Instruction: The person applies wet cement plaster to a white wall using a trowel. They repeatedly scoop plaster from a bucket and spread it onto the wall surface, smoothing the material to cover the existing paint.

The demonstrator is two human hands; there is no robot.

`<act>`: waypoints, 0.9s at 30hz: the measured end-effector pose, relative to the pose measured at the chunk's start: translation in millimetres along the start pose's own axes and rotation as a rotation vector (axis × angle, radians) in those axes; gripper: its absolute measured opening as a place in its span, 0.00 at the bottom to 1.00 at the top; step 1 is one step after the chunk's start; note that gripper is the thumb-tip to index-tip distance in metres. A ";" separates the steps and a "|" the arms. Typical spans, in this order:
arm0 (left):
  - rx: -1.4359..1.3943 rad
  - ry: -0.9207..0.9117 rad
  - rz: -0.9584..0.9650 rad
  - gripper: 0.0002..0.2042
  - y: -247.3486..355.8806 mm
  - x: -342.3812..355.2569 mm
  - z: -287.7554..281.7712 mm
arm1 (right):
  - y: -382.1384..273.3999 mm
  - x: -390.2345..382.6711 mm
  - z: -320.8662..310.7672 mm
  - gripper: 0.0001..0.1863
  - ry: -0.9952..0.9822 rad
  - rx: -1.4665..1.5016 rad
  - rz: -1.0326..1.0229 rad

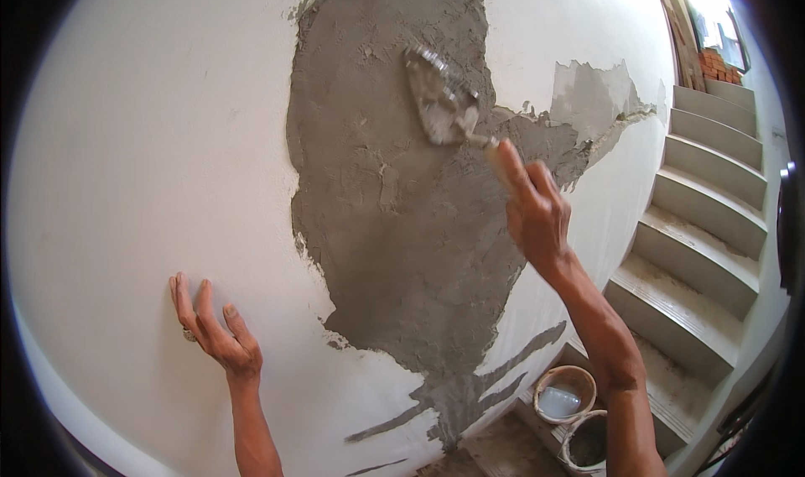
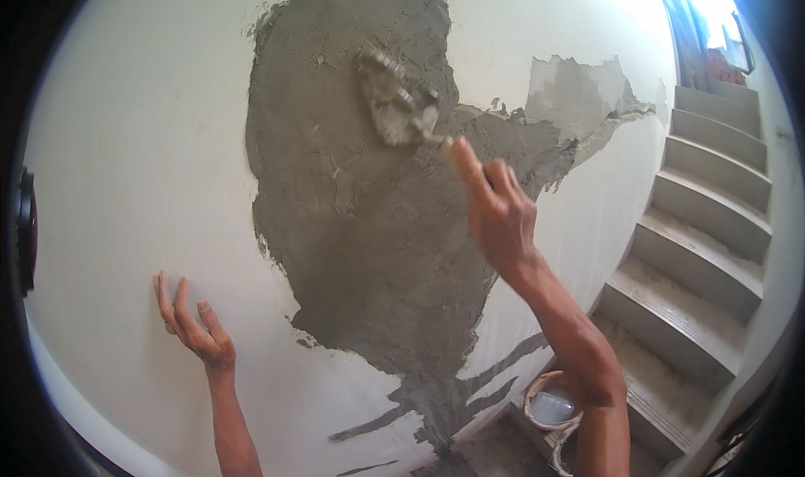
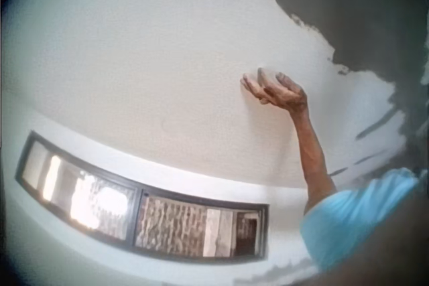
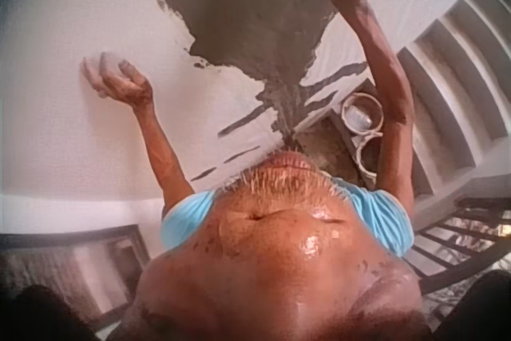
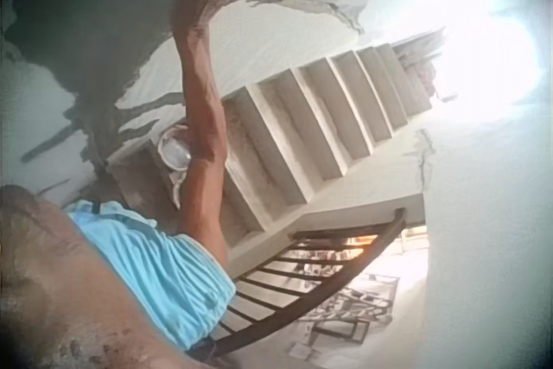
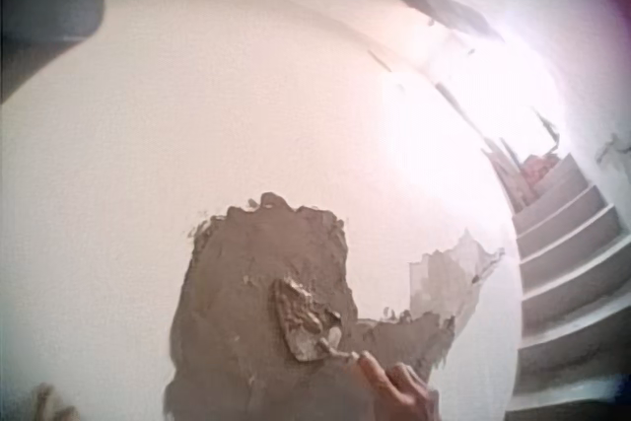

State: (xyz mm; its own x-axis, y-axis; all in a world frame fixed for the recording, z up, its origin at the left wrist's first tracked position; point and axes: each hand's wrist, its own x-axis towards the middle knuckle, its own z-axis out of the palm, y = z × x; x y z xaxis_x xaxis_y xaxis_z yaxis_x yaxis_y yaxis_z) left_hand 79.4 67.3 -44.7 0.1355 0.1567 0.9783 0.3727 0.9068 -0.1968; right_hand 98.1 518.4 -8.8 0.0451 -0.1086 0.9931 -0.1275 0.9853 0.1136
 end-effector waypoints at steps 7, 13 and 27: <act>0.026 -0.012 0.018 0.18 -1.7 -0.8 0.6 | -20.5 -47.6 -29.0 0.40 -0.092 0.037 -0.054; -0.003 0.009 0.020 0.18 0.6 0.6 1.2 | -24.3 -63.5 -57.0 0.42 -0.151 0.080 0.006; 0.202 0.070 0.209 0.17 -51.4 -6.2 13.7 | -59.9 -369.9 -282.2 0.32 -0.667 0.126 1.002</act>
State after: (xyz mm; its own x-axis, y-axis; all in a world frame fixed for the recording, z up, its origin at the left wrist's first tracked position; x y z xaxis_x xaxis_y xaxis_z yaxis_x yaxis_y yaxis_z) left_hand 46.8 25.1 -39.8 0.2560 0.3269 0.9097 0.1408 0.9184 -0.3697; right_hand 368.7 536.7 -391.5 -0.6438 0.6125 0.4586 0.0894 0.6554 -0.7500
